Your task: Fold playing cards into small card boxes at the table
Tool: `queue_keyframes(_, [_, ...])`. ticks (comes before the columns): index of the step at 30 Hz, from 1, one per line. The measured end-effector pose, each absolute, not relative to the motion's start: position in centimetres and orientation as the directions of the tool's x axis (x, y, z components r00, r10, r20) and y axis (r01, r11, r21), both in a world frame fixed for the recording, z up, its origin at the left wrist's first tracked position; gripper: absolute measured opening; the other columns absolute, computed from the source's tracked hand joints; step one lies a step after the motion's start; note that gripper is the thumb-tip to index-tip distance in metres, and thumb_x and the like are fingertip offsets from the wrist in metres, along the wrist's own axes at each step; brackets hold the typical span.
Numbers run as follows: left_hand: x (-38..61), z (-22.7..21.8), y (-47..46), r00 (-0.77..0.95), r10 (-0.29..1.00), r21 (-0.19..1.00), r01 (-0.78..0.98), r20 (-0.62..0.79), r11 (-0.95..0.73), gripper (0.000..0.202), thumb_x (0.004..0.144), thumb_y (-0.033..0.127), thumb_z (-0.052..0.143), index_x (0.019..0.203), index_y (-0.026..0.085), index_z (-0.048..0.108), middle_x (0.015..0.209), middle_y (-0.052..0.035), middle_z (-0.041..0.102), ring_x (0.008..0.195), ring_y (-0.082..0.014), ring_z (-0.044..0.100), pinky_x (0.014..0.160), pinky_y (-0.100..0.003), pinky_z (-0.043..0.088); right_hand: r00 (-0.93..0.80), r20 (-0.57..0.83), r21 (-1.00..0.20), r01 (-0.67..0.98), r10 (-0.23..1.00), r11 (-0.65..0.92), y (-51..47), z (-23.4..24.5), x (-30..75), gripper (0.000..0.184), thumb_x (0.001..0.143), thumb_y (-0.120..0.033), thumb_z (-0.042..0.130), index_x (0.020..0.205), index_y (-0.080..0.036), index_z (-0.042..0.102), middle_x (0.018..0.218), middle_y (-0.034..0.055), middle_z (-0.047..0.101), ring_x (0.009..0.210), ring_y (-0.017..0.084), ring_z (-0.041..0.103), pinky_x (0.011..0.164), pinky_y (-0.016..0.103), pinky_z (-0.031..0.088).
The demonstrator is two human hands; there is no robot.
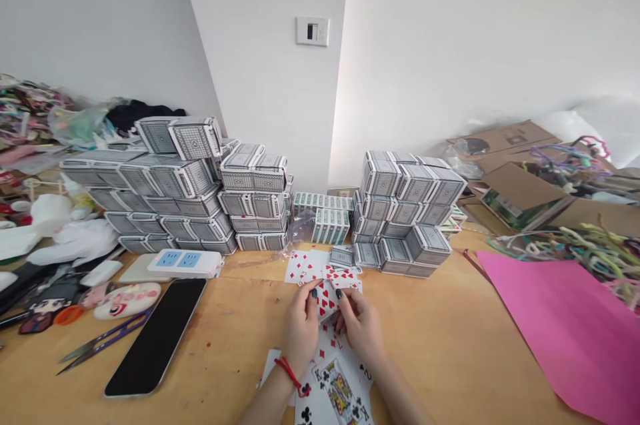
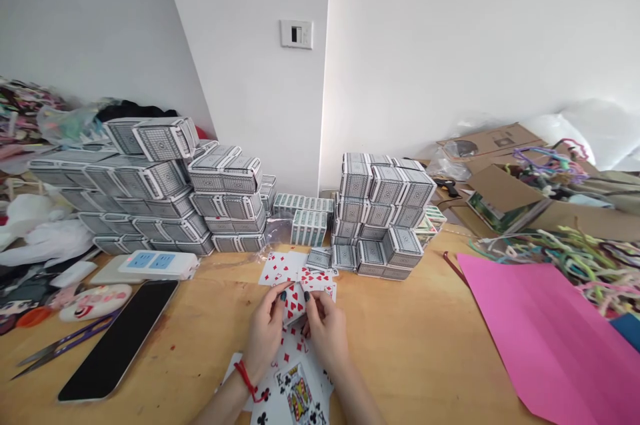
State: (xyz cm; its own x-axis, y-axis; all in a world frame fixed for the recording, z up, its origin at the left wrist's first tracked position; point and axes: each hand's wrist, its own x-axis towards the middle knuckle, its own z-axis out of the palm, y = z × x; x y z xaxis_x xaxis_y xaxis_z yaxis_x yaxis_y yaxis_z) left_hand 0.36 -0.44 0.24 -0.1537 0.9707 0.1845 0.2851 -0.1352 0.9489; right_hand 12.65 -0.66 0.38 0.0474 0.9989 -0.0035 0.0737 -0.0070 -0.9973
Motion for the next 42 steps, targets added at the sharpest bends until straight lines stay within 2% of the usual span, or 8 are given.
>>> queue_keyframes(6, [0.7,1.6,-0.9,-0.055,0.987,0.961,0.241,0.150,-0.132,0.019,0.081,0.025,0.044,0.091,0.019,0.058,0.087,-0.0051,0.065,0.080,-0.0190,0.060,0.073,-0.033,0.048,-0.116,-0.205,-0.905,-0.356,0.972,-0.234,-1.0,0.5,12.3,0.028,0.072,-0.048,0.055,0.080,-0.021,0.054,0.057,-0.0042,0.054,0.042,0.011,0.049,0.035,0.019,0.033])
queue_keyframes(13, [0.8,2.2,-0.9,-0.095,0.954,0.934,0.253,0.283,-0.252,0.017,0.080,0.024,0.046,0.084,0.018,0.062,0.091,-0.0056,0.062,0.089,-0.0190,0.057,0.080,-0.032,0.045,-0.253,-0.280,-0.701,-0.605,0.926,-0.377,-1.1,1.2,11.5,0.025,0.069,-0.043,0.061,0.075,-0.019,0.057,0.054,-0.0035,0.056,0.045,0.011,0.050,0.044,0.022,0.039])
queue_keyframes(21, [0.4,1.4,-0.9,-0.264,0.929,0.926,0.341,0.260,-0.163,0.017,0.082,0.027,0.040,0.086,0.018,0.054,0.080,-0.0060,0.064,0.075,-0.0194,0.061,0.067,-0.032,0.048,-0.357,-0.298,-0.689,-0.561,0.885,-0.458,-1.3,2.2,11.6,0.032,0.070,-0.047,0.058,0.078,-0.016,0.061,0.061,0.0032,0.062,0.052,0.016,0.056,0.049,0.026,0.042])
queue_keyframes(26, [-0.1,1.2,-0.3,-0.426,0.884,0.972,0.208,0.192,-0.111,0.023,0.083,0.033,0.041,0.099,0.018,0.049,0.097,-0.0105,0.063,0.091,-0.0206,0.059,0.076,-0.033,0.048,-0.285,-0.258,-0.735,-0.562,0.923,-0.379,-1.5,2.5,12.0,0.029,0.071,-0.045,0.057,0.081,-0.017,0.059,0.064,0.0020,0.061,0.054,0.015,0.054,0.048,0.025,0.042])
queue_keyframes(30, [0.0,1.2,-0.5,-0.351,0.909,0.956,0.258,0.224,-0.136,0.031,0.083,0.034,0.042,0.108,0.019,0.052,0.107,-0.0102,0.061,0.100,-0.0217,0.056,0.083,-0.034,0.046,-0.209,-0.158,-0.839,-0.486,0.965,-0.243,-1.7,3.3,12.3,0.026,0.072,-0.044,0.056,0.082,-0.020,0.055,0.077,0.0034,0.061,0.063,0.017,0.057,0.050,0.025,0.043])
queue_keyframes(34, [0.4,1.4,-1.3,-0.236,0.934,0.932,0.311,0.267,-0.188,0.030,0.082,0.032,0.044,0.107,0.021,0.057,0.108,-0.0078,0.062,0.099,-0.0222,0.057,0.084,-0.033,0.047,-0.076,-0.115,-0.888,-0.440,0.990,-0.137,-1.3,2.9,12.2,0.029,0.069,-0.049,0.057,0.075,-0.022,0.047,0.072,0.0018,0.059,0.054,0.014,0.053,0.044,0.023,0.041])
queue_keyframes(38, [0.6,1.4,-1.7,-0.161,0.954,0.945,0.252,0.254,-0.210,0.031,0.081,0.030,0.047,0.110,0.020,0.055,0.108,-0.0074,0.062,0.096,-0.0208,0.059,0.083,-0.031,0.048,0.056,-0.127,-0.925,-0.368,0.990,-0.098,-0.8,1.9,12.3,0.031,0.070,-0.052,0.055,0.075,-0.023,0.043,0.058,-0.0034,0.051,0.045,0.012,0.047,0.039,0.021,0.037])
queue_keyframes(42, [0.6,1.6,-1.8,-0.011,0.974,0.963,0.155,0.225,-0.221,0.033,0.081,0.029,0.049,0.112,0.019,0.054,0.109,-0.0079,0.062,0.097,-0.0208,0.058,0.083,-0.031,0.049,0.151,-0.070,-0.967,-0.252,0.986,-0.030,-0.7,1.4,12.5,0.030,0.070,-0.048,0.058,0.071,-0.021,0.044,0.060,-0.0033,0.050,0.048,0.012,0.047,0.044,0.022,0.040])
